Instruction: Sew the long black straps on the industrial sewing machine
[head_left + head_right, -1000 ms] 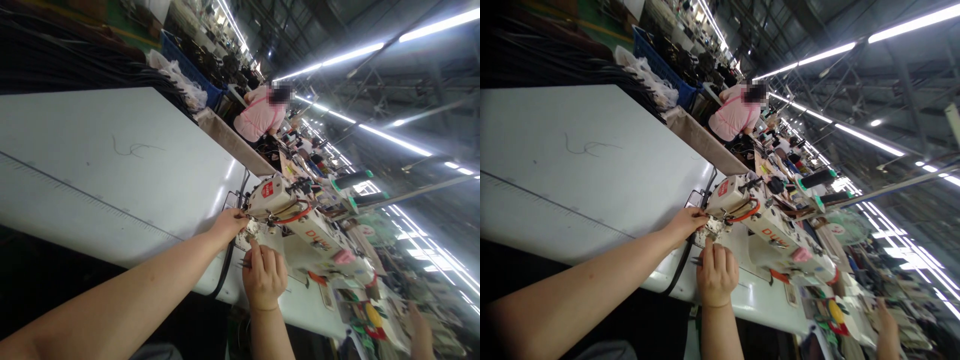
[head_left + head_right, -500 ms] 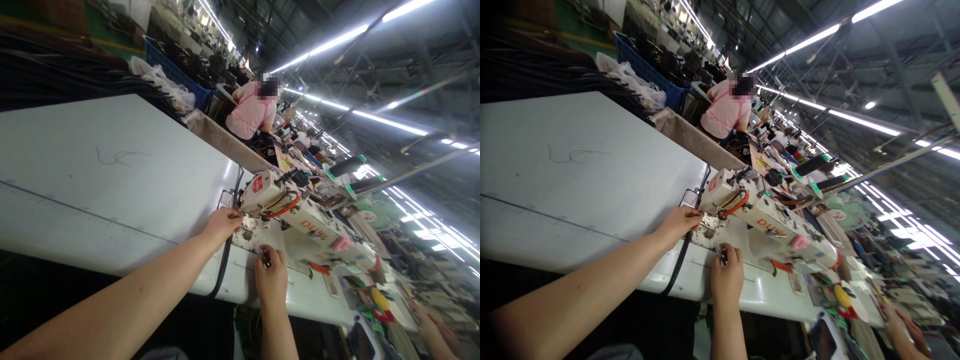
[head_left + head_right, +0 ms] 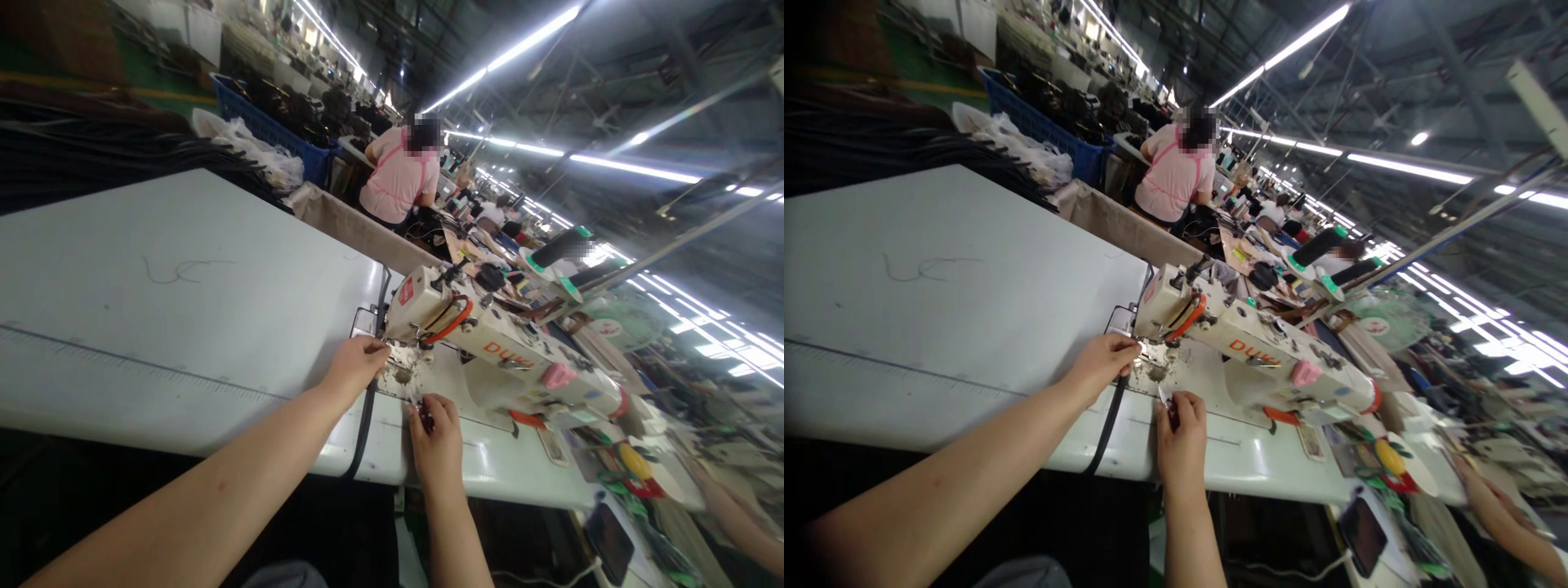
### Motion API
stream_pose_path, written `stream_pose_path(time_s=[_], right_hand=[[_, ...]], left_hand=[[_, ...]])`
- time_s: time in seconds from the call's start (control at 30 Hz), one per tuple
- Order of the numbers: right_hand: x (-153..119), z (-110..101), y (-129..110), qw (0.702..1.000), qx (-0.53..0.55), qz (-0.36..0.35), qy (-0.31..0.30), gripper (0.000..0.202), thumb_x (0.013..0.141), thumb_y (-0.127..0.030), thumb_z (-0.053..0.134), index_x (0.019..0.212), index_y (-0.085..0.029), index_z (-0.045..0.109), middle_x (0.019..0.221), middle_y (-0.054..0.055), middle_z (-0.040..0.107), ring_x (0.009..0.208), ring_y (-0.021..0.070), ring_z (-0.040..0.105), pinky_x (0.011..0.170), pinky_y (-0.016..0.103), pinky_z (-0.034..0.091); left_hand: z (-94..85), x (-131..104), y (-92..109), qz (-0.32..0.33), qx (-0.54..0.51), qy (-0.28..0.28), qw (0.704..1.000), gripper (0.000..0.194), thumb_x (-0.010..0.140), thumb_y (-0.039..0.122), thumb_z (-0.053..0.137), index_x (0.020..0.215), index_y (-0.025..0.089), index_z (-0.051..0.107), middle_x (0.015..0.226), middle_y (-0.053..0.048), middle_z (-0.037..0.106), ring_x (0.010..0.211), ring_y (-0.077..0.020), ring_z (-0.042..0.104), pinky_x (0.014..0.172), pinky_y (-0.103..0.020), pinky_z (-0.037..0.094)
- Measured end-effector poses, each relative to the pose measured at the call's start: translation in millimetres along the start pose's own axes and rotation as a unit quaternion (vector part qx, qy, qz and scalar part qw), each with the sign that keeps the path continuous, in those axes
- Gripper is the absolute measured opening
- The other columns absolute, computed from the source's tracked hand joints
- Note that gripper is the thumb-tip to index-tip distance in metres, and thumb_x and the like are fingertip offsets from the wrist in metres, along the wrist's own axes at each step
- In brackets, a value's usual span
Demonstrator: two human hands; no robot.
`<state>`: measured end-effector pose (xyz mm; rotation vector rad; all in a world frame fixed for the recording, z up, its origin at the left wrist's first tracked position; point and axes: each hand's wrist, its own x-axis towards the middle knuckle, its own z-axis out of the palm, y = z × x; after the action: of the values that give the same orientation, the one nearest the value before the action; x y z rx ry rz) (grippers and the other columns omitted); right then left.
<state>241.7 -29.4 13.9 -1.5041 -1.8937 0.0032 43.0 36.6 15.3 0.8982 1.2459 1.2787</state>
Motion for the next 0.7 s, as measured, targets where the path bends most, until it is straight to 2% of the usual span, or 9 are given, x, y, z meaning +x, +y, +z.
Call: stream_pose_path(time_s=[0.17, 0.3, 0.37, 0.43, 0.47, 0.5, 0.57, 0.63, 0.7], right_hand=[[2, -9, 11, 1.0, -0.019, 0.012, 0.007, 0.037, 0.1, -0.05, 0.058, 0.11, -0.018, 0.075, 0.098, 0.013, 0.071, 0.082, 0.026, 0.068, 0.076, 0.04, 0.058], [2, -14, 23, 0.997, -0.056, 0.016, 0.043, 0.046, 0.1, -0.055, 0.057, 0.119, -0.016, 0.072, 0.104, 0.018, 0.07, 0.093, 0.0328, 0.065, 0.087, 0.051, 0.054], [-2, -14, 24, 0.992, -0.099, -0.007, 0.071, 0.047, 0.102, -0.053, 0.054, 0.122, -0.013, 0.069, 0.11, 0.021, 0.069, 0.101, 0.0362, 0.063, 0.092, 0.057, 0.052], [-8, -13, 20, 0.987, -0.124, -0.031, 0.096, 0.043, 0.104, -0.047, 0.052, 0.123, -0.012, 0.068, 0.111, 0.022, 0.068, 0.104, 0.0365, 0.062, 0.093, 0.057, 0.052], [-13, -13, 16, 0.986, -0.118, -0.037, 0.109, 0.04, 0.104, -0.044, 0.052, 0.123, -0.013, 0.068, 0.111, 0.022, 0.068, 0.105, 0.036, 0.062, 0.093, 0.056, 0.053], [-18, -13, 11, 0.986, -0.104, -0.039, 0.124, 0.036, 0.104, -0.041, 0.053, 0.122, -0.013, 0.067, 0.11, 0.021, 0.068, 0.105, 0.035, 0.063, 0.092, 0.054, 0.054], [-30, -16, -2, 0.989, -0.052, -0.028, 0.135, 0.029, 0.103, -0.037, 0.057, 0.119, -0.015, 0.068, 0.102, 0.016, 0.068, 0.096, 0.0305, 0.066, 0.086, 0.046, 0.056], [-48, -20, -18, 0.996, 0.035, -0.005, 0.081, 0.019, 0.103, -0.034, 0.059, 0.105, -0.019, 0.07, 0.085, 0.008, 0.067, 0.076, 0.0234, 0.065, 0.073, 0.036, 0.056], [-69, -22, -35, 0.989, 0.135, 0.017, -0.049, 0.027, 0.102, -0.036, 0.061, 0.08, -0.022, 0.068, 0.07, 0.001, 0.064, 0.062, 0.0182, 0.062, 0.061, 0.029, 0.05]], left_hand=[[-10.2, -9, 11, 0.046, 0.065, 0.034, 0.996, 0.026, 0.089, 0.037, 0.058, 0.07, 0.021, 0.063, 0.06, 0.001, 0.059, 0.056, -0.0145, 0.055, 0.054, -0.026, 0.035], [-22.3, -19, 22, 0.072, 0.135, 0.104, 0.983, 0.04, 0.096, 0.043, 0.052, 0.061, 0.022, 0.049, 0.054, 0.003, 0.045, 0.054, -0.0137, 0.045, 0.053, -0.026, 0.03], [-29.3, -23, 24, 0.084, 0.145, 0.115, 0.979, 0.031, 0.095, 0.039, 0.054, 0.07, 0.022, 0.053, 0.063, 0.003, 0.052, 0.056, -0.0133, 0.048, 0.055, -0.025, 0.034], [-37.4, -24, 24, 0.115, 0.144, 0.118, 0.976, 0.01, 0.091, 0.031, 0.058, 0.088, 0.021, 0.06, 0.087, 0.0, 0.064, 0.066, -0.0129, 0.058, 0.061, -0.024, 0.042], [-42.0, -24, 23, 0.135, 0.154, 0.12, 0.971, 0.008, 0.089, 0.028, 0.061, 0.094, 0.022, 0.061, 0.098, -0.002, 0.065, 0.073, -0.0133, 0.062, 0.066, -0.025, 0.046], [-46.9, -24, 23, 0.153, 0.18, 0.118, 0.965, 0.009, 0.087, 0.028, 0.063, 0.093, 0.021, 0.062, 0.102, -0.003, 0.065, 0.079, -0.0145, 0.064, 0.071, -0.026, 0.049], [-57.0, -23, 24, 0.174, 0.257, 0.103, 0.945, 0.015, 0.089, 0.033, 0.063, 0.08, 0.021, 0.06, 0.092, -0.003, 0.064, 0.084, -0.0179, 0.064, 0.078, -0.029, 0.051], [-66.2, -21, 26, 0.186, 0.304, 0.079, 0.931, 0.02, 0.091, 0.034, 0.06, 0.075, 0.022, 0.059, 0.086, -0.003, 0.063, 0.084, -0.0192, 0.064, 0.082, -0.031, 0.051], [-72.8, -20, 28, 0.199, 0.307, 0.055, 0.929, 0.008, 0.089, 0.028, 0.06, 0.084, 0.022, 0.062, 0.094, -0.003, 0.066, 0.086, -0.0184, 0.065, 0.085, -0.031, 0.052]])
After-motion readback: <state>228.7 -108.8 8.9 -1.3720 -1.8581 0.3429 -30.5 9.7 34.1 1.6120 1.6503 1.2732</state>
